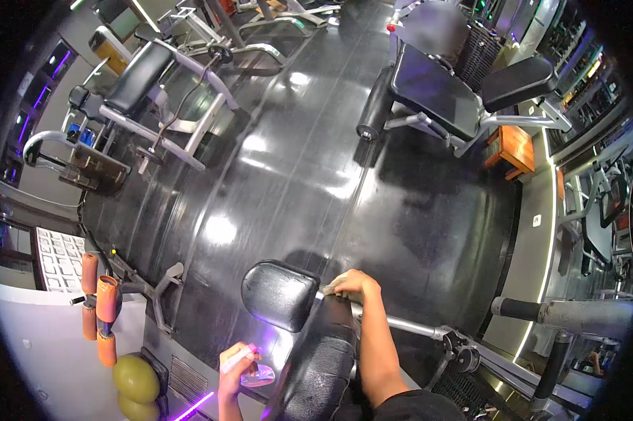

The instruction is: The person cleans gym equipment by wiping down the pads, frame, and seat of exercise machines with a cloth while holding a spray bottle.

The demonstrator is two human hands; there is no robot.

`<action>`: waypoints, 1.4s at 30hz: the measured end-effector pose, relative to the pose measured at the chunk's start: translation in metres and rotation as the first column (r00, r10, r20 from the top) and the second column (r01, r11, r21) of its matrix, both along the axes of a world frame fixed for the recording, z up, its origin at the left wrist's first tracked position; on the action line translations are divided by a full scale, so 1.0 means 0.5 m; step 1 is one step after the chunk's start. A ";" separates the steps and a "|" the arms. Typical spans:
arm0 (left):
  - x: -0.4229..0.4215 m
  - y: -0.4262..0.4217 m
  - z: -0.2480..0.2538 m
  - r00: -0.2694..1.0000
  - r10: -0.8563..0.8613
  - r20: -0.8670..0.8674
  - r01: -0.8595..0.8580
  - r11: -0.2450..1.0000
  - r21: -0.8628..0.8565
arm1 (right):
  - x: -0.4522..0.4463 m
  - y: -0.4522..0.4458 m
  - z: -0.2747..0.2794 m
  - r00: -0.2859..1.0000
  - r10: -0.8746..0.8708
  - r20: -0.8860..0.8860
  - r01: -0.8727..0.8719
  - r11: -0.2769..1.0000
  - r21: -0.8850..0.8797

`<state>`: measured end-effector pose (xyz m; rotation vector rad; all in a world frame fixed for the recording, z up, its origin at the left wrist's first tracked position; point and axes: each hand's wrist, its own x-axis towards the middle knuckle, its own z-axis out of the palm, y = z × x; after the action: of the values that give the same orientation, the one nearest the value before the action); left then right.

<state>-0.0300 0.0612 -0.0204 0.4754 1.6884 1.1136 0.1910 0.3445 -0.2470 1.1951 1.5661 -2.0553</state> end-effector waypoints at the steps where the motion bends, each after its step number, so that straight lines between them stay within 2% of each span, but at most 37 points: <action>1: -0.002 -0.001 -0.001 1.000 0.002 0.001 -0.002 1.000 0.003 | -0.004 0.006 0.015 0.999 0.030 -0.029 -0.031 0.999 -0.014; 4: -0.009 -0.004 0.001 1.000 0.001 0.014 -0.001 1.000 0.016 | -0.010 0.010 0.089 0.997 0.072 -0.034 -0.072 0.997 0.009; 7: -0.031 -0.008 -0.001 0.999 -0.030 0.024 0.029 0.999 0.035 | 0.000 -0.002 0.189 0.975 -0.021 -0.223 0.003 0.997 -0.083; 8: -0.037 -0.010 -0.006 0.998 -0.057 0.018 0.056 0.998 0.042 | 0.011 -0.006 0.228 0.976 -0.020 -0.215 0.004 0.997 -0.073; 10: -0.046 -0.008 -0.016 0.996 -0.083 0.041 0.080 0.995 0.067 | 0.026 -0.011 0.379 0.966 -0.026 -0.259 0.046 0.996 0.070; 11: -0.053 -0.005 -0.017 0.992 -0.111 0.051 0.107 0.991 0.083 | 0.038 -0.016 0.387 0.929 0.012 -0.370 0.053 0.985 0.166; 12: -0.058 0.000 -0.015 0.991 -0.120 0.062 0.114 0.989 0.097 | 0.048 -0.024 0.410 0.933 0.009 -0.359 0.059 0.982 0.179; 14: -0.064 0.008 -0.010 0.976 -0.208 0.066 0.201 0.974 0.100 | 0.068 -0.047 0.496 0.840 -0.070 -0.537 0.219 0.951 0.218; 15: -0.064 0.010 -0.016 0.975 -0.205 0.080 0.196 0.974 0.114 | 0.075 -0.057 0.549 0.879 -0.076 -0.470 0.244 0.920 0.307; 18: -0.075 0.010 -0.015 0.956 -0.287 0.063 0.279 0.954 0.111 | 0.082 -0.084 0.553 0.887 -0.140 -0.439 0.346 0.832 0.434; 20: -0.079 0.005 -0.019 0.951 -0.300 0.066 0.291 0.948 0.127 | 0.072 -0.085 0.544 0.898 -0.204 -0.389 0.364 0.841 0.400; 22: -0.078 0.001 -0.020 0.942 -0.329 0.064 0.313 0.932 0.186 | 0.063 -0.083 0.539 0.959 -0.267 -0.097 0.281 0.850 0.445; 23: -0.076 -0.004 -0.016 0.941 -0.334 0.061 0.316 0.928 0.200 | 0.075 -0.074 0.466 0.962 -0.222 -0.160 0.274 0.796 0.540; 24: -0.074 -0.009 -0.012 0.939 -0.342 0.038 0.328 0.924 0.198 | 0.074 -0.075 0.481 0.961 -0.223 -0.164 0.277 0.786 0.553; 26: -0.069 -0.022 -0.003 0.935 -0.354 0.016 0.344 0.917 0.201 | 0.078 -0.079 0.508 0.923 -0.124 -0.364 0.332 0.733 0.594; 27: -0.067 -0.029 0.002 0.926 -0.375 -0.035 0.373 0.904 0.209 | 0.085 -0.078 0.529 0.948 -0.153 -0.278 0.291 0.770 0.569; 28: -0.066 -0.035 0.009 0.915 -0.394 -0.086 0.404 0.889 0.217 | 0.088 -0.084 0.550 0.947 -0.160 -0.277 0.297 0.762 0.576; 30: -0.064 -0.043 0.032 0.907 -0.414 -0.075 0.419 0.876 0.240 | 0.092 -0.098 0.593 0.946 -0.210 -0.246 0.316 0.763 0.564; 31: -0.063 -0.046 0.043 0.902 -0.427 -0.063 0.428 0.868 0.251 | 0.093 -0.109 0.614 0.935 -0.168 -0.311 0.333 0.717 0.613; 32: -0.060 -0.047 0.050 0.899 -0.433 -0.066 0.434 0.862 0.262 | 0.097 -0.126 0.639 0.935 -0.171 -0.311 0.337 0.706 0.622; 34: -0.053 -0.054 0.063 0.899 -0.436 -0.033 0.426 0.857 0.292 | 0.097 -0.170 0.690 0.928 -0.164 -0.334 0.365 0.575 0.732; 35: -0.049 -0.059 0.069 0.896 -0.442 -0.034 0.432 0.853 0.294 | 0.096 -0.186 0.687 0.927 -0.170 -0.334 0.369 0.571 0.734; 37: -0.042 -0.065 0.079 0.890 -0.449 -0.075 0.448 0.837 0.312 | 0.091 -0.226 0.670 0.877 -0.100 -0.469 0.479 0.227 0.848; 38: -0.035 -0.064 0.086 0.888 -0.453 -0.080 0.453 0.833 0.319 | 0.087 -0.248 0.666 0.876 -0.101 -0.471 0.481 0.218 0.849; 40: -0.020 -0.069 0.102 0.892 -0.442 -0.099 0.440 0.796 0.416 | 0.075 -0.298 0.650 0.744 -0.300 -0.597 0.649 0.112 0.752; 41: -0.016 -0.071 0.110 0.892 -0.440 -0.103 0.440 0.795 0.417 | 0.064 -0.316 0.631 0.681 -0.331 -0.653 0.691 -0.005 0.723; 42: -0.010 -0.073 0.118 0.886 -0.451 -0.109 0.452 0.784 0.426 | 0.060 -0.327 0.583 0.566 -0.355 -0.744 0.783 -0.053 0.620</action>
<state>-0.0349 0.0248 0.0385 1.1114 1.2108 1.1219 0.2208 0.1812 0.0442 2.3969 3.2434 -1.5183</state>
